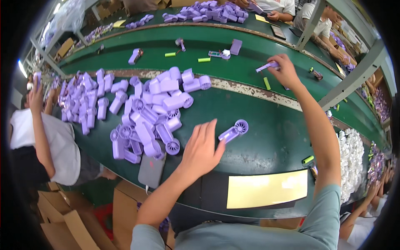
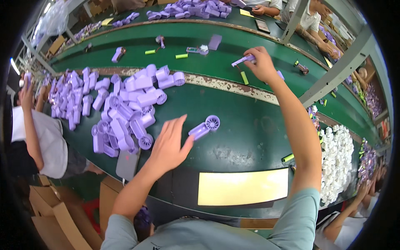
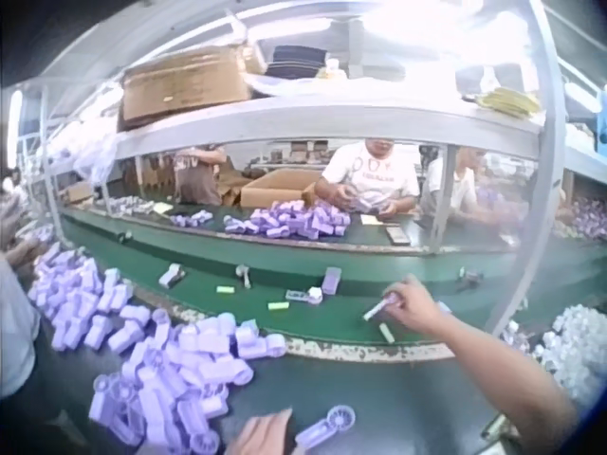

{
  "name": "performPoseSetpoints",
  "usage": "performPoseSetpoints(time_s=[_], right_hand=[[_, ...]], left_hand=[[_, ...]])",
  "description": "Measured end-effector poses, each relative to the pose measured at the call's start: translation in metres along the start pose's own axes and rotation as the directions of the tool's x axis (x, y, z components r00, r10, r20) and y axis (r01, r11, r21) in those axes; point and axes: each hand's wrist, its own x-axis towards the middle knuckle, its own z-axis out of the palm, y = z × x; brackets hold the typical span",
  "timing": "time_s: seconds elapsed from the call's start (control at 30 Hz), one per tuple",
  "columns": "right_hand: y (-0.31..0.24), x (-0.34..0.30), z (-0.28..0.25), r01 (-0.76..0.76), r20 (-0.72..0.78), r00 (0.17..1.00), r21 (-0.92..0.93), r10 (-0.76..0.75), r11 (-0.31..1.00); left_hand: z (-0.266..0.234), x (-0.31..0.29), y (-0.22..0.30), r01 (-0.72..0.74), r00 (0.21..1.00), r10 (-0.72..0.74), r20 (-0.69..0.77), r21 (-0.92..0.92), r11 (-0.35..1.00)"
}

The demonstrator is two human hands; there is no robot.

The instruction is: The person assembles handheld electric fans by placing batteries, fan motors, and internal components into plastic casing halves, applying adhesive strips, and fitting the outer casing pieces together by hand.

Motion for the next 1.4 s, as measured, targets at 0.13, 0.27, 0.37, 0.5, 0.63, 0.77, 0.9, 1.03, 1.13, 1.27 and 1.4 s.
performPoseSetpoints(time_s=[0.13,0.27,0.37,0.5,0.63,0.77,0.9,1.03,1.13,1.27,1.4], right_hand=[[-0.092,-0.055,-0.064,-0.178,0.019,0.984,0.225,0.178,0.958],[-0.191,-0.113,-0.106,-0.329,0.134,0.941,0.583,0.312,0.743],[-0.252,-0.151,-0.120,-0.368,0.293,0.929,0.682,0.225,0.633],[-0.302,-0.185,-0.117,-0.226,0.149,0.973,0.772,0.176,0.594],[-0.304,-0.203,-0.098,-0.089,0.063,0.996,0.713,0.063,0.696],[-0.300,-0.213,-0.096,-0.022,0.018,1.000,0.528,0.015,0.849],[-0.299,-0.215,-0.099,-0.007,-0.003,1.000,0.488,0.010,0.873],[-0.299,-0.215,-0.103,0.034,0.005,0.999,0.421,-0.039,0.906],[-0.293,-0.215,-0.104,0.051,-0.003,0.998,0.448,-0.056,0.893],[-0.294,-0.214,-0.102,0.061,-0.002,0.998,0.442,-0.068,0.895],[-0.307,-0.211,-0.103,0.051,0.045,0.996,0.378,-0.073,0.925]], left_hand=[[0.036,0.022,-0.012,-0.066,0.997,0.063,0.036,0.087,0.994],[0.020,0.012,0.008,0.134,0.981,-0.095,0.167,-0.237,0.962],[-0.005,-0.019,0.017,0.419,0.886,-0.150,0.439,-0.617,0.667],[-0.001,-0.065,0.037,0.270,0.909,0.147,0.390,-0.820,0.505],[-0.020,-0.094,0.049,0.527,0.793,0.192,0.578,-0.810,0.258],[-0.025,-0.106,0.050,0.501,0.849,0.110,0.517,-0.854,0.140],[-0.028,-0.113,0.041,0.533,0.840,0.088,0.536,-0.844,0.054],[-0.028,-0.115,0.042,0.483,0.861,0.137,0.490,-0.872,0.080],[-0.028,-0.114,0.042,0.500,0.847,0.173,0.502,-0.864,0.057],[-0.030,-0.115,0.043,0.566,0.798,0.092,0.595,-0.793,0.225],[-0.034,-0.122,0.049,0.503,0.814,0.032,0.579,-0.733,0.457]])
